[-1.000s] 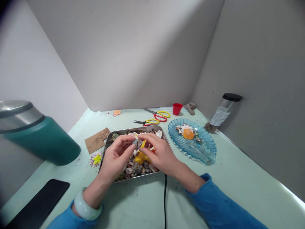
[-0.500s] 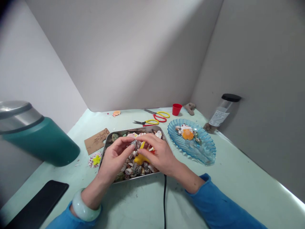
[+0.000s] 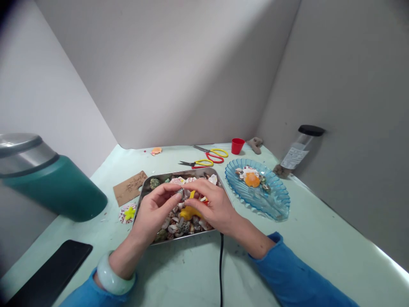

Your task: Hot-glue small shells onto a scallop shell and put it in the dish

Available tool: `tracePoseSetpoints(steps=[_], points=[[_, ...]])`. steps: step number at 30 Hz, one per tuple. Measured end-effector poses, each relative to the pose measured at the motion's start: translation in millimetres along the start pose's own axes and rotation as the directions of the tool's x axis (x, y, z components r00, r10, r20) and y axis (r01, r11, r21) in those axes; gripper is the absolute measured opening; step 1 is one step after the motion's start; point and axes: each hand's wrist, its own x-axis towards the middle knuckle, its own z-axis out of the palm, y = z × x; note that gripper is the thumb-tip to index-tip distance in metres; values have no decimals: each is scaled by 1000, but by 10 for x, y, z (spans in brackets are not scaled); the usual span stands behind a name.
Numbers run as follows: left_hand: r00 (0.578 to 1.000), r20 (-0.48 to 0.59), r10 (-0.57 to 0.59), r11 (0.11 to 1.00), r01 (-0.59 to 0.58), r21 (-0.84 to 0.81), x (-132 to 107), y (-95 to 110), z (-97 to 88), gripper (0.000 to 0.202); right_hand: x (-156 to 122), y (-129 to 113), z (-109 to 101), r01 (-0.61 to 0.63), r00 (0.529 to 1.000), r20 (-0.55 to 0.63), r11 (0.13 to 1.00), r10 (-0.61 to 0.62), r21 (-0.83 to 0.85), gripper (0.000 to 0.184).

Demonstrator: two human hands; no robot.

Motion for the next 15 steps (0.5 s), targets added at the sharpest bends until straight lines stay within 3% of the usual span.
tracePoseSetpoints(steps=[8, 13, 15], points=[[999, 9, -45, 997, 46, -59, 2, -1, -1, 18, -1, -16, -10, -13, 1000, 3, 1000, 13, 7, 28], [986, 80, -145, 943, 162, -291, 0, -17, -15, 20, -16, -58, 12, -115, 993, -11, 993, 116, 12, 43], [981, 116, -157, 917, 188, -351, -4, -13, -20, 19, -9, -78, 26, -130, 991, -18, 992, 129, 0, 36]])
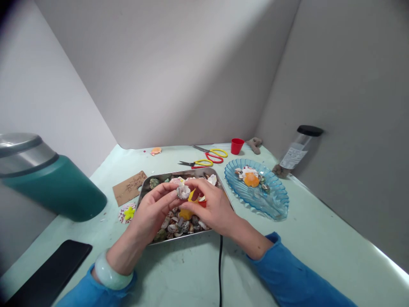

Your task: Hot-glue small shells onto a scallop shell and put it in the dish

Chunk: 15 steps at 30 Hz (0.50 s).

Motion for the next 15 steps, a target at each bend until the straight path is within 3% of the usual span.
tracePoseSetpoints(steps=[3, 11, 15], points=[[999, 40, -13, 1000, 13, -13, -4, 6, 0, 17, 12, -24, 13, 25, 1000, -14, 999, -26, -33, 25], [998, 5, -56, 997, 56, -45, 7, 9, 5, 19, -6, -29, 38, 113, 992, -44, 988, -118, -103, 25], [995, 50, -83, 992, 87, -86, 4, 28, 9, 20, -5, -92, 52, 93, 993, -69, 994, -97, -60, 23]])
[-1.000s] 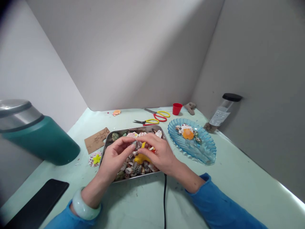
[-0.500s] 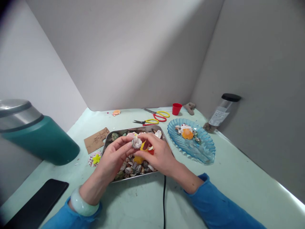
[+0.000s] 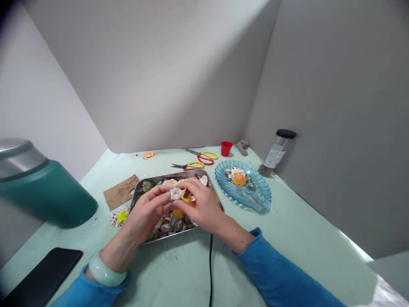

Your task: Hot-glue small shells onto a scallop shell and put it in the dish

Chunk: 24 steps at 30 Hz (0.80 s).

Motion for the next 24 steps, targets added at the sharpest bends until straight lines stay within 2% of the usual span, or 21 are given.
tracePoseSetpoints(steps=[3, 6, 9, 14, 18, 24], points=[[1000, 7, -6, 999, 5, 53, -1, 7, 6, 26, -24, -32, -47, -91, 995, -41, 996, 92, 23, 23], [1000, -15, 17, 990, -15, 141, -2, 11, 12, 32, -96, 27, -223, -224, 971, -94, 974, 222, -15, 25], [999, -47, 26, 983, -17, 184, -3, 14, 11, 34, -190, 190, -543, -335, 941, -125, 918, 315, -211, 25], [996, -78, 33, 978, -16, 207, -8, 10, 8, 34, -251, 528, -1106, -430, 903, -179, 819, 391, -379, 27], [995, -93, 33, 967, -8, 253, -5, 7, 16, 36, -135, 710, -1326, -455, 884, -165, 722, 438, -522, 21], [995, -99, 14, 947, 19, 320, 17, -17, -11, 38, 204, 991, -1413, -380, 845, -26, 564, 534, -733, 27]])
